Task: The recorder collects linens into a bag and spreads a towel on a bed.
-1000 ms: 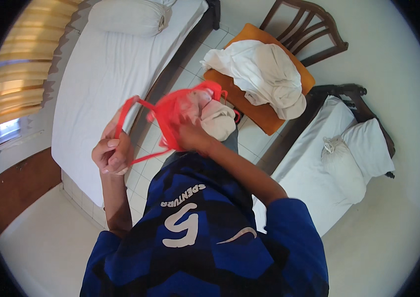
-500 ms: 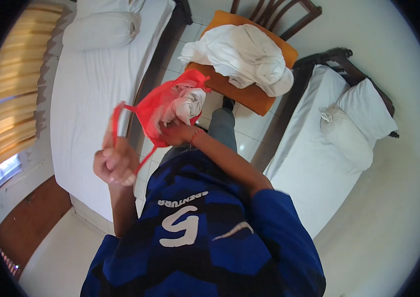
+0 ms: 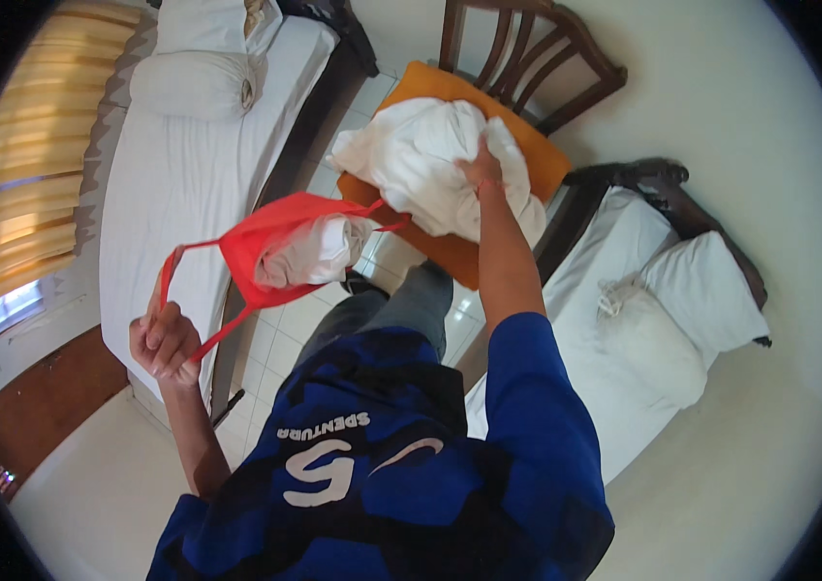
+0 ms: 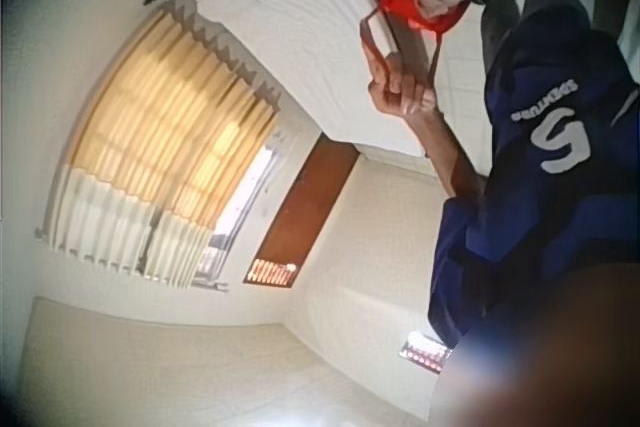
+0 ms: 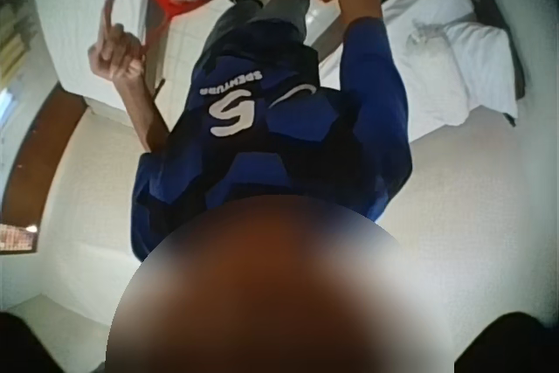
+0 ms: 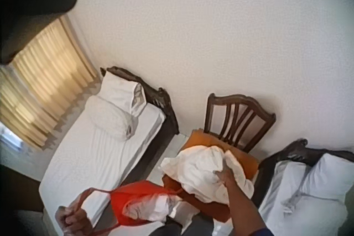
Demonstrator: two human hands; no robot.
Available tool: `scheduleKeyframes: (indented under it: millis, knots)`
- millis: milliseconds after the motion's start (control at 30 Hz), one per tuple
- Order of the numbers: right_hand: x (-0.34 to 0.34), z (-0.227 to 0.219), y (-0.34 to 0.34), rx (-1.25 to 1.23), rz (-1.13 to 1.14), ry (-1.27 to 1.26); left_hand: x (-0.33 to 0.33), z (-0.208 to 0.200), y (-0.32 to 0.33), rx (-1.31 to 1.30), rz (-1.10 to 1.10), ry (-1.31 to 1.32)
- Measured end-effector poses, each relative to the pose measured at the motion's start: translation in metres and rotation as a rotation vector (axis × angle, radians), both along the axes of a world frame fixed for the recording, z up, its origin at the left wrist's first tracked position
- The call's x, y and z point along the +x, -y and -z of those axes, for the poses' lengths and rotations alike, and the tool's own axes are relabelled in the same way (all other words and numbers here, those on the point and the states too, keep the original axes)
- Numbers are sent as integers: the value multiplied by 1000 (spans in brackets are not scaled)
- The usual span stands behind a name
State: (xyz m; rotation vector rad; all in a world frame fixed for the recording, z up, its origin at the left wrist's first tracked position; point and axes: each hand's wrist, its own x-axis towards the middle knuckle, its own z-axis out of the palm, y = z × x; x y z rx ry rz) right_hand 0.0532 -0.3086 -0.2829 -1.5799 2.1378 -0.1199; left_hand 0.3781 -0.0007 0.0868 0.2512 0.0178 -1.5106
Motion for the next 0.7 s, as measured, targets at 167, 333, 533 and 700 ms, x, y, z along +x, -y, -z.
scheduleKeyframes:
  millis: [167, 333, 533, 700]
  knots:
    - [-18, -70, 11, -552, -184, 535, -18, -1, 15, 38, -97, -16]
    - [-27, -270, -43, -570, -400, 836, -34, -5, 33, -5, -142, -53]
    - [111, -206, -119, -119, -1512, 490, -66, -12, 59, -98, -108, -131]
    - [146, -164, -135, 94, -1736, 668, -76, -12, 68, -148, -159, -108]
